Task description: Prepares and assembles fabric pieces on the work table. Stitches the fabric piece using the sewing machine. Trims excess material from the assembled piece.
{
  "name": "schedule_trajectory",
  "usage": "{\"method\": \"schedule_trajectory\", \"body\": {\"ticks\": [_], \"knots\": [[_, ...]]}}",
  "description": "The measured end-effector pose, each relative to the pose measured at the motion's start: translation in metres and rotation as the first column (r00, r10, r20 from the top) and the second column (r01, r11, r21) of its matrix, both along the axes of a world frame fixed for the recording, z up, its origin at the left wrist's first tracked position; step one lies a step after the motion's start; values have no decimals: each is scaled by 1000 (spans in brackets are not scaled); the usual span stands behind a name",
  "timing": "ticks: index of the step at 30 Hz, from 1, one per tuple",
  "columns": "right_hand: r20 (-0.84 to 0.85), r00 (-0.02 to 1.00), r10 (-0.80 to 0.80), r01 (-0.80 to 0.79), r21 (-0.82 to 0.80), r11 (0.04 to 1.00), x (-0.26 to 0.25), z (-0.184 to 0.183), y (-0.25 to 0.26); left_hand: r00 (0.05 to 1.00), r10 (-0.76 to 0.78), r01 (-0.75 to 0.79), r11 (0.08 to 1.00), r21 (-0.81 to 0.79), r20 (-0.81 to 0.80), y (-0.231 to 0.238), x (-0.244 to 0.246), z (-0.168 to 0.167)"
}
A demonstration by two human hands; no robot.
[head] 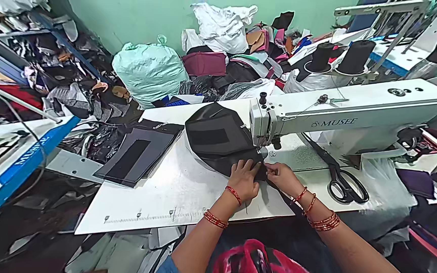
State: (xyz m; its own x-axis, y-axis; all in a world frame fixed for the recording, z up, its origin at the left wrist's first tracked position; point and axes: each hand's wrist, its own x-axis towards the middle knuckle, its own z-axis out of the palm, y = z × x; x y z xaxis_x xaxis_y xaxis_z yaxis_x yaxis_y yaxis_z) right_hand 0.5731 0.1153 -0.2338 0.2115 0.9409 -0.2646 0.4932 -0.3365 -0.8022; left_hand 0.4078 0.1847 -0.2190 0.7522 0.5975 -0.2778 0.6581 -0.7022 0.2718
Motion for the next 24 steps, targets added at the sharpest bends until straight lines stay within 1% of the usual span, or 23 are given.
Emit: {"method": "schedule_trajectory", "body": {"ticks": [4,7,10,13,16,18,22,24], "knots": [[-28,999,-16,16,19,1000,-1,-2,-1,968,-39,31,999,35,247,5,-13,-18],[-67,997,-32,35,39,999,-5,-4,-3,939,-7,11,1000,-8,344,6,-14,-19],[-85,995,-53,57,48,997,-6,-5,-4,937,34,-5,996,-84,349,5,-11,-11],[-68,997,-42,46,63,997,-5,-8,-4,941,55,-19,994,-111,335,1,-8,-9],[-29,1000,-3,4,42,999,-2,-5,-4,945,35,-14,998,-66,325,-4,-8,-13],[-10,999,30,-30,9,1000,0,-1,-4,957,9,-1,1000,-29,291,-7,-8,-15],[91,991,97,-92,-56,994,-2,11,-4,976,-37,39,999,-6,215,-7,-8,-15],[135,981,139,-129,-85,988,-4,17,-4,974,-53,50,999,15,222,-6,-8,-16]]}}
